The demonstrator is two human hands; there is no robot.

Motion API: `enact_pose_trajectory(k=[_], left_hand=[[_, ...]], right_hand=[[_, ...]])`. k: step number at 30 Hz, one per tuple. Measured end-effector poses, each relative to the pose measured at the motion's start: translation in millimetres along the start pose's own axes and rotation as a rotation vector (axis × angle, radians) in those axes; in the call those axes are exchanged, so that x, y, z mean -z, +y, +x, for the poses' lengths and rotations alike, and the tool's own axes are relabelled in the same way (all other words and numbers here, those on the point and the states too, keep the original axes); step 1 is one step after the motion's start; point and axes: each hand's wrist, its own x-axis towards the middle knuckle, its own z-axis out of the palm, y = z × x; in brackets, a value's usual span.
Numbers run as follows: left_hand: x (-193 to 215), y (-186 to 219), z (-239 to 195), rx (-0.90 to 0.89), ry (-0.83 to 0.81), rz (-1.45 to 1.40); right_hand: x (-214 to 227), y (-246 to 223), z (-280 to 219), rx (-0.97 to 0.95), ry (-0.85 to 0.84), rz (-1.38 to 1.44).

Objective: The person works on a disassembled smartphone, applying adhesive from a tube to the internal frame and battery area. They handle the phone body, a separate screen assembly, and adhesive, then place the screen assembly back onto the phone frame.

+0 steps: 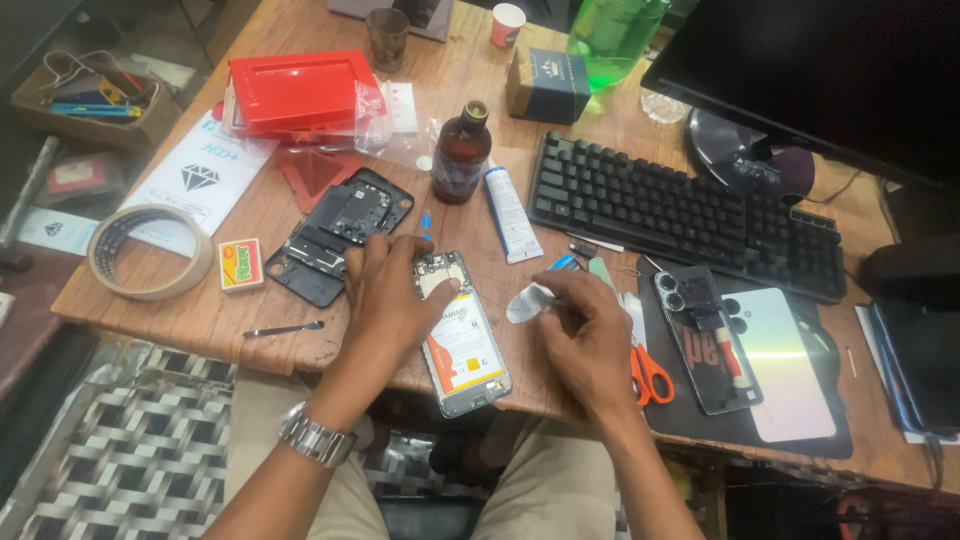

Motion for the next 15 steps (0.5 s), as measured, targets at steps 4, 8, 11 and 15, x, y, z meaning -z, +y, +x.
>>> enact_pose_trajectory(k=[4, 8, 11, 15], left_hand=[[0, -1, -6, -0.040, 0.091, -0.137], [2, 1, -19, -0.125, 0.236, -0.310], [3, 2, -24, -0.206, 0.291, -0.328], [6, 0, -26, -0.241, 0.308, -0.348]], right_hand=[[6, -7, 14, 0.116, 0.014, -0.035], [-9, -6, 44, 0.261, 0.045, -0.227], [-25, -2, 61, 0.176, -0.029, -0.350], [-43, 3, 69, 0.295, 0.006, -0.540]])
